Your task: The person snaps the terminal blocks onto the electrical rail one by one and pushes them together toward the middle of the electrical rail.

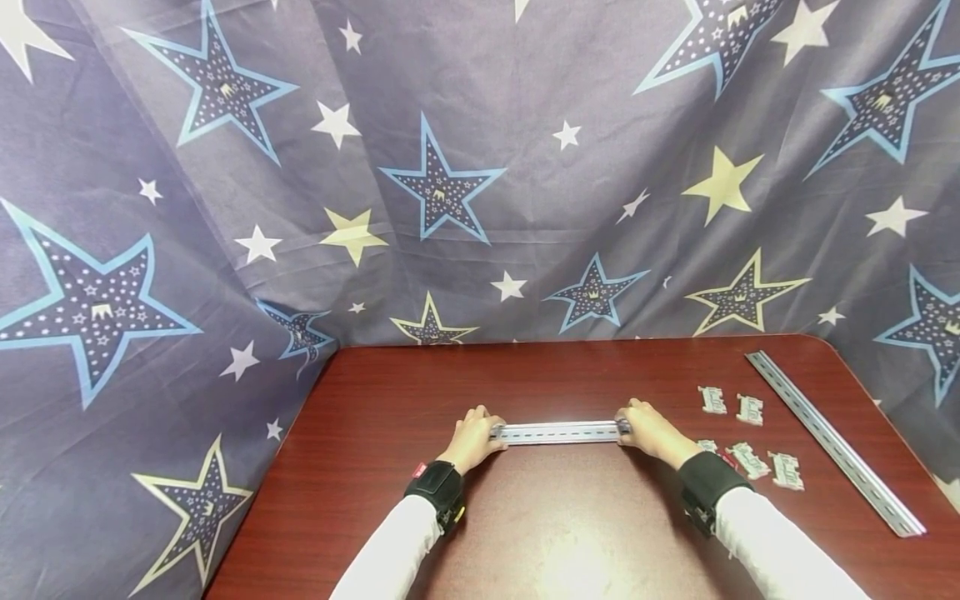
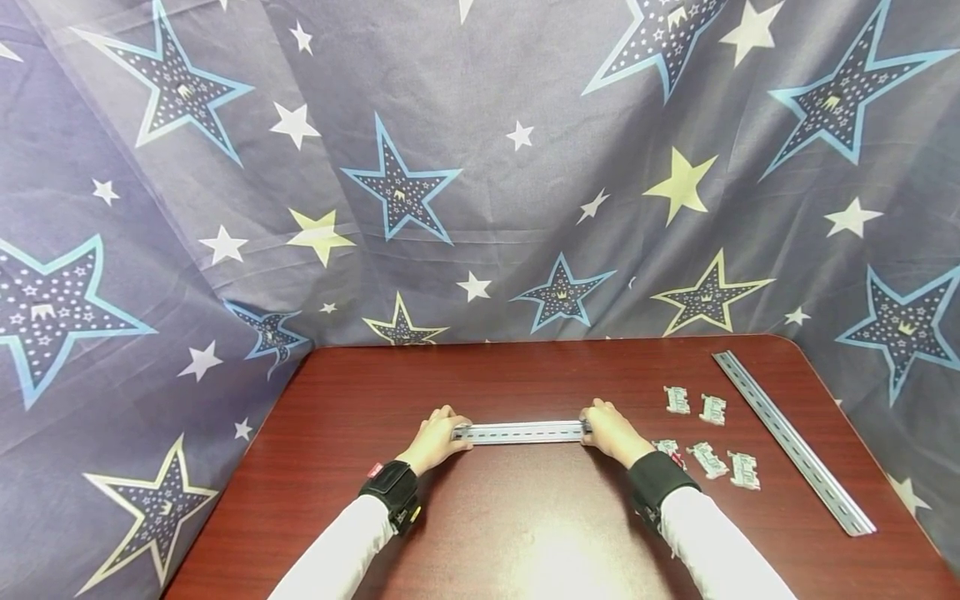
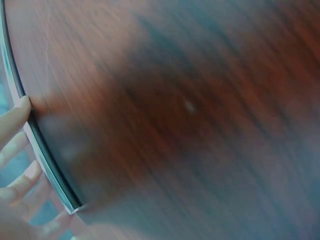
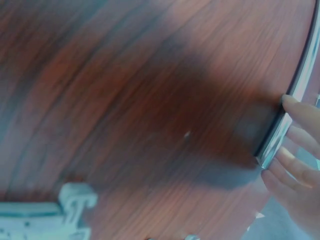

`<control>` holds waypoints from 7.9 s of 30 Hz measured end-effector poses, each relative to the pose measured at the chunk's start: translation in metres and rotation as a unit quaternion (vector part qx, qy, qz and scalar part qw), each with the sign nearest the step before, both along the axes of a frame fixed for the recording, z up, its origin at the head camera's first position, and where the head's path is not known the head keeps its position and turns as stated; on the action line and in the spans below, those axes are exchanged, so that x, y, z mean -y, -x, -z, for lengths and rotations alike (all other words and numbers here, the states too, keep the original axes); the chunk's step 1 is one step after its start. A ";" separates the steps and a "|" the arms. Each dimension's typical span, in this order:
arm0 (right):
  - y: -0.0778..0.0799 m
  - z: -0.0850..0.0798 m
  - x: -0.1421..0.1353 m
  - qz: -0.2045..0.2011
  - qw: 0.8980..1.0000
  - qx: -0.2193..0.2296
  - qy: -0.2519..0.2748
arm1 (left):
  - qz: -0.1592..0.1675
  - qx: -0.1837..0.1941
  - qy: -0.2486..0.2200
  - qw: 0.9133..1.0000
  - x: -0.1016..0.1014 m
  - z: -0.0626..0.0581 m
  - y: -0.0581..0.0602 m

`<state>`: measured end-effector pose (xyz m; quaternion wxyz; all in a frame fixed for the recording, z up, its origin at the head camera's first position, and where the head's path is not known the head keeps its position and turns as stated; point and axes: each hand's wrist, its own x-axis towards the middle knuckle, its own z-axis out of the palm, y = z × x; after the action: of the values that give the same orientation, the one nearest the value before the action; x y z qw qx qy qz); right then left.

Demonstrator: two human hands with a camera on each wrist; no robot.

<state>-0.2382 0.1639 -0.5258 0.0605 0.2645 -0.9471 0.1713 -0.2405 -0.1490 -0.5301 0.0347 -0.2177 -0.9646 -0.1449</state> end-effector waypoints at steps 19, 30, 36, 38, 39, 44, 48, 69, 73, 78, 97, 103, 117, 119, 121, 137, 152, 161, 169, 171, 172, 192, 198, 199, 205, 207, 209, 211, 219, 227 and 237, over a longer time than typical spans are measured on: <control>-0.007 -0.001 -0.030 0.007 1.000 0.006 0.010 | -0.001 0.014 -0.011 1.000 -0.030 0.000 0.003; -0.010 -0.001 -0.039 0.009 1.000 0.001 0.015 | 0.011 0.017 -0.015 1.000 -0.037 0.003 0.003; -0.011 -0.002 -0.042 0.010 1.000 0.012 0.012 | 0.024 0.013 -0.018 0.999 -0.035 0.002 0.002; -0.011 -0.004 -0.042 0.013 1.000 0.022 0.012 | 0.029 0.014 -0.022 0.999 -0.034 0.001 0.002; -0.011 -0.004 -0.041 0.015 0.999 0.028 0.014 | 0.031 0.013 -0.024 0.999 -0.033 0.000 0.002; -0.010 -0.010 -0.042 0.033 0.997 0.072 0.022 | 0.046 0.012 -0.031 0.998 -0.027 -0.001 0.004; -0.007 -0.017 -0.046 0.035 0.996 0.079 0.011 | 0.056 0.008 -0.030 0.998 -0.025 -0.002 0.005; 0.022 -0.038 -0.098 0.206 0.974 0.086 0.036 | 0.070 0.007 -0.012 0.997 -0.025 -0.008 0.008; 0.022 -0.031 -0.103 0.220 0.971 0.073 0.051 | 0.068 0.008 -0.022 0.997 -0.024 -0.008 0.008; 0.019 -0.022 -0.106 0.225 0.972 0.049 0.047 | 0.065 0.007 -0.027 0.997 -0.023 -0.008 0.008; 0.018 -0.009 -0.106 0.301 0.945 0.122 0.032 | 0.059 0.018 -0.023 0.998 -0.020 -0.003 0.009; 0.019 -0.008 -0.106 0.310 0.944 0.109 0.040 | 0.054 0.027 -0.028 0.998 -0.020 -0.006 0.008; 0.017 -0.013 -0.104 0.297 0.947 0.120 0.039 | 0.058 0.021 -0.029 0.998 -0.020 -0.006 0.005; 0.017 -0.013 -0.103 0.294 0.949 0.112 0.034 | 0.058 0.021 -0.028 0.998 -0.020 -0.005 0.005; 0.017 -0.014 -0.101 0.294 0.949 0.107 0.030 | 0.058 0.022 -0.029 0.998 -0.020 -0.006 0.005; 0.020 -0.021 -0.098 0.259 0.959 0.093 0.076 | 0.049 0.025 -0.034 0.998 -0.021 -0.007 0.005; 0.021 -0.044 -0.093 0.220 0.966 0.125 0.058 | 0.056 0.012 -0.038 0.998 -0.021 -0.005 0.006; 0.021 -0.056 -0.078 0.228 0.960 0.147 0.070 | 0.059 0.009 -0.035 0.998 -0.020 -0.005 0.006; 0.021 -0.059 -0.059 0.217 0.963 0.130 0.093 | 0.063 0.013 -0.037 0.997 -0.019 -0.008 0.006; 0.021 -0.059 -0.054 0.216 0.963 0.131 0.097 | 0.062 0.013 -0.038 0.997 -0.019 -0.007 0.006; 0.021 -0.059 -0.052 0.216 0.962 0.132 0.100 | 0.061 0.013 -0.038 0.997 -0.020 -0.007 0.005; 0.007 -0.055 0.021 0.217 0.931 0.212 0.202 | 0.052 0.035 -0.026 0.998 -0.021 -0.008 0.002; 0.004 -0.052 0.043 0.220 0.935 0.201 0.191 | 0.048 0.031 -0.023 0.998 -0.021 -0.008 0.004; 0.004 -0.052 0.046 0.220 0.935 0.200 0.193 | 0.047 0.032 -0.024 0.998 -0.021 -0.008 0.004; 0.002 -0.048 0.062 0.223 0.937 0.188 0.191 | 0.047 0.035 -0.029 0.998 -0.021 -0.009 0.004; 0.001 -0.048 0.067 0.227 0.934 0.194 0.198 | 0.049 0.033 -0.031 0.998 -0.021 -0.009 0.004; -0.001 -0.048 0.072 0.232 0.929 0.202 0.207 | 0.050 0.030 -0.033 0.998 -0.021 -0.009 0.004; -0.003 -0.050 0.076 0.236 0.924 0.212 0.216 | 0.051 0.026 -0.033 0.998 -0.021 -0.008 0.004; 0.030 0.017 0.082 0.206 0.933 0.188 0.227 | 0.048 0.024 -0.033 0.998 -0.021 -0.008 0.004; 0.063 0.081 0.095 0.229 0.933 0.184 0.209 | 0.047 0.021 -0.029 0.998 -0.021 -0.007 0.004; 0.010 -0.001 0.116 0.246 0.934 0.167 0.200 | 0.051 0.017 -0.032 0.998 -0.021 -0.006 0.004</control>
<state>-0.2486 0.0480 -0.5246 -0.0071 -0.0265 -0.9253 0.3783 -0.2447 -0.1282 -0.5243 0.0173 -0.2631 -0.9475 -0.1811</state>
